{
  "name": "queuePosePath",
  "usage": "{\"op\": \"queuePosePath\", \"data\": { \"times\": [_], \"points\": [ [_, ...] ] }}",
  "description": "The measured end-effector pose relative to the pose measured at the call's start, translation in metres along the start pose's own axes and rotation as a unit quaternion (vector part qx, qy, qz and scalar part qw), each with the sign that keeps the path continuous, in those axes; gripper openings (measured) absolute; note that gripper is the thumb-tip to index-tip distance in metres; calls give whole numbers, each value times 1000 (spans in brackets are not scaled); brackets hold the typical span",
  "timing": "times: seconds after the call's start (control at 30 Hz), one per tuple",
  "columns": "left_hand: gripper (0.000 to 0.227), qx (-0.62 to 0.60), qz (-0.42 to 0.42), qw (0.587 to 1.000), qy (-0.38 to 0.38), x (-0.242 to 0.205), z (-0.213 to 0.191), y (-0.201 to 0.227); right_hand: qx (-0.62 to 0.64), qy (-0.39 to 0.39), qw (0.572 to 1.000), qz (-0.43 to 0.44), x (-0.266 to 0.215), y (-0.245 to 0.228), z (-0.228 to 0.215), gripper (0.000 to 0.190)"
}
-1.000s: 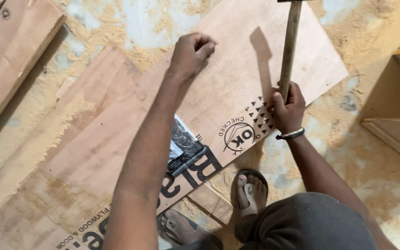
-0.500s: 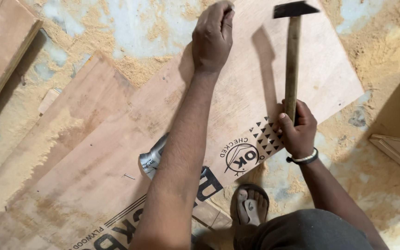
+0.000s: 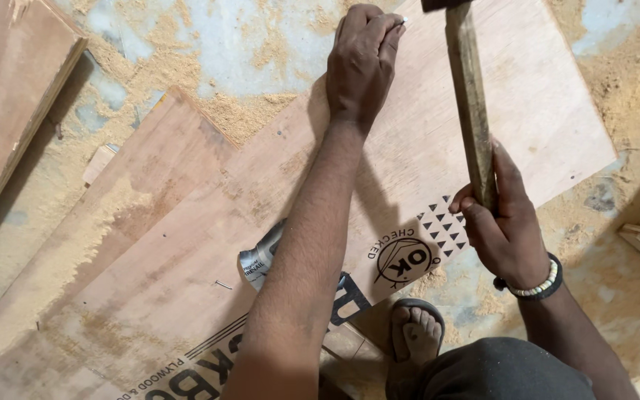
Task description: The person hammers nails into a large plywood sheet, then applies a dark paste from a packet to the holes and seams before smoothing the surface by hand.
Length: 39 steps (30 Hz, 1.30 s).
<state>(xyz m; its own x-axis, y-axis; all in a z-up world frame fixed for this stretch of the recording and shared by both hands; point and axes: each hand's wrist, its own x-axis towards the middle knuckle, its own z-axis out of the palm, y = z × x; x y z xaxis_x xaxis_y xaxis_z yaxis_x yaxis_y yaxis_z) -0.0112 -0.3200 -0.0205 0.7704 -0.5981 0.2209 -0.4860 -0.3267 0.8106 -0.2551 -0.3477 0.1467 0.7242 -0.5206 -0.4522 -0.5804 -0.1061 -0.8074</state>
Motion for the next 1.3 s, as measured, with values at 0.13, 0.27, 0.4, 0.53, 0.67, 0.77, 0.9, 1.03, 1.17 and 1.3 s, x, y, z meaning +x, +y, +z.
{"op": "queuePosePath", "data": {
  "times": [0.13, 0.27, 0.4, 0.53, 0.67, 0.77, 0.9, 1.03, 1.17, 1.3],
  "points": [
    [11, 19, 43, 999, 16, -3, 1, -4, -50, 10, 999, 2, 2, -14, 2, 76],
    [19, 18, 31, 999, 24, -4, -2, 0, -78, -34, 989, 121, 12, -26, 0, 75],
    [12, 18, 19, 1000, -1, -6, 2, -5, -63, 11, 998, 24, 4, -29, -6, 75],
    [12, -4, 35, 999, 14, -6, 10, -15, -104, -46, 986, 125, 22, -29, -5, 76],
    [9, -8, -33, 999, -29, -13, 24, -28, -60, -33, 991, 114, 8, -27, -12, 67],
    [23, 60, 0, 997, -40, -14, 21, -35, -9, -29, 994, 109, 4, -19, -11, 50],
    [68, 204, 31, 976, -77, -48, -1, -13, 21, -25, 995, 98, -14, -22, -14, 39],
    [102, 294, 51, 951, -77, -105, -45, 32, 28, -2, 999, 32, -11, -30, -16, 32],
    [112, 373, -108, 856, -341, -129, -72, 82, -13, 27, 999, -12, 6, -35, -3, 32],
    [114, 375, -103, 850, -355, -161, -89, 101, -29, -24, 994, 107, 13, -32, 11, 22]
  ]
}}
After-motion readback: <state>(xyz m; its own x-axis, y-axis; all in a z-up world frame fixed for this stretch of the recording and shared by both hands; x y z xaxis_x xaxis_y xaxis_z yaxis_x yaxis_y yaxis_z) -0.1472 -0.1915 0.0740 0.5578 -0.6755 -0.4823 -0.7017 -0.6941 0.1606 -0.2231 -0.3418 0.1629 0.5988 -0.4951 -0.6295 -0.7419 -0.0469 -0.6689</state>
